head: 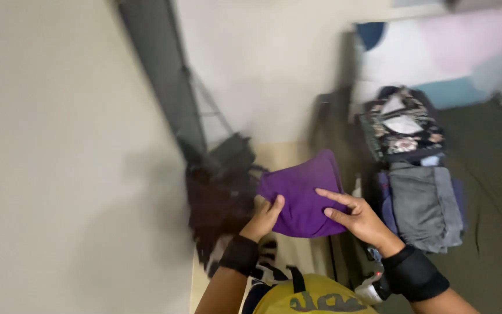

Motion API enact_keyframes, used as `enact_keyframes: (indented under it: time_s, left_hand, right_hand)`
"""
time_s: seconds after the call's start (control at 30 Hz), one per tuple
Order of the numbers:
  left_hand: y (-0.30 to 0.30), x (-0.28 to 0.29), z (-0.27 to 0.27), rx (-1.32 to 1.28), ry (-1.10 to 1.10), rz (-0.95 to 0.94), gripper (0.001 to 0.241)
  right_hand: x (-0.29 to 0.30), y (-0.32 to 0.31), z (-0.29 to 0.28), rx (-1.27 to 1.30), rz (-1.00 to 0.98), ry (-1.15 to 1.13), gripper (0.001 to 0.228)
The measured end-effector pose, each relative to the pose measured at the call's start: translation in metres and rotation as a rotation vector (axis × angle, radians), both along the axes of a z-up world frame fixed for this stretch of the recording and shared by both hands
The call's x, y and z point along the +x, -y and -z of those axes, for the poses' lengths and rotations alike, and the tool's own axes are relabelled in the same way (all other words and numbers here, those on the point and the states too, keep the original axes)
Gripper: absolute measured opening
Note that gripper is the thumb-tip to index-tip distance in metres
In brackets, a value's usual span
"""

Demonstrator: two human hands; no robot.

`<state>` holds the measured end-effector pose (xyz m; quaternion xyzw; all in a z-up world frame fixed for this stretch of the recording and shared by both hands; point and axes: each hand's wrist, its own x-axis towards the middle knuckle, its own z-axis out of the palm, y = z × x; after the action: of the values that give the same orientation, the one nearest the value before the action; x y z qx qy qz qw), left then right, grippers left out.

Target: The person folds a purple garment and places it on a stack on the bed. They then pick up a pink shirt, hang it on a white hanger, and place it in a wardrobe. Finally, they fold a light pink t-shirt and add it to the stack on the bed.

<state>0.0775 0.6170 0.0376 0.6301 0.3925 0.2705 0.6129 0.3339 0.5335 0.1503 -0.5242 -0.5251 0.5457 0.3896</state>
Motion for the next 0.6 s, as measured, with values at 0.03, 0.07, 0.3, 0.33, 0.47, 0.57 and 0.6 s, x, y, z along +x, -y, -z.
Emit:
enact_keyframes:
  time_s: [0.03, 0.07, 0.3, 0.33, 0.47, 0.57, 0.6]
  left_hand:
    - [-0.019, 0.008, 0.006, 0.003, -0.004, 0.053, 0.086]
    - [-0.040, 0.014, 0.007, 0.015, 0.031, 0.129, 0.086]
    - [-0.132, 0.089, 0.007, -0.033, 0.148, 0.535, 0.085]
    - [-0.132, 0.100, 0.002, -0.046, 0.138, 0.569, 0.085]
    - [-0.134, 0.136, -0.005, -0.088, 0.269, 0.642, 0.071]
    - [-0.143, 0.168, 0.008, 0.031, 0.288, 0.652, 0.067]
    - [-0.153, 0.184, 0.013, 0.054, 0.300, 0.649, 0.068]
  right_hand:
    - [0.002, -0.004, 0.004, 0.003, 0.053, -0.004, 0.048]
    - [0.000, -0.009, 0.003, 0.024, 0.107, -0.005, 0.050]
    - [-0.001, -0.017, -0.026, 0.004, 0.526, 0.003, 0.049]
    - [0.002, -0.015, -0.021, -0.006, 0.561, -0.007, 0.049]
    - [0.022, -0.016, 0.002, 0.039, 0.622, -0.020, 0.049]
    - [0.045, -0.022, 0.008, 0.006, 0.642, 0.066, 0.051]
    - [0.058, -0.029, 0.009, -0.038, 0.639, 0.069, 0.053]
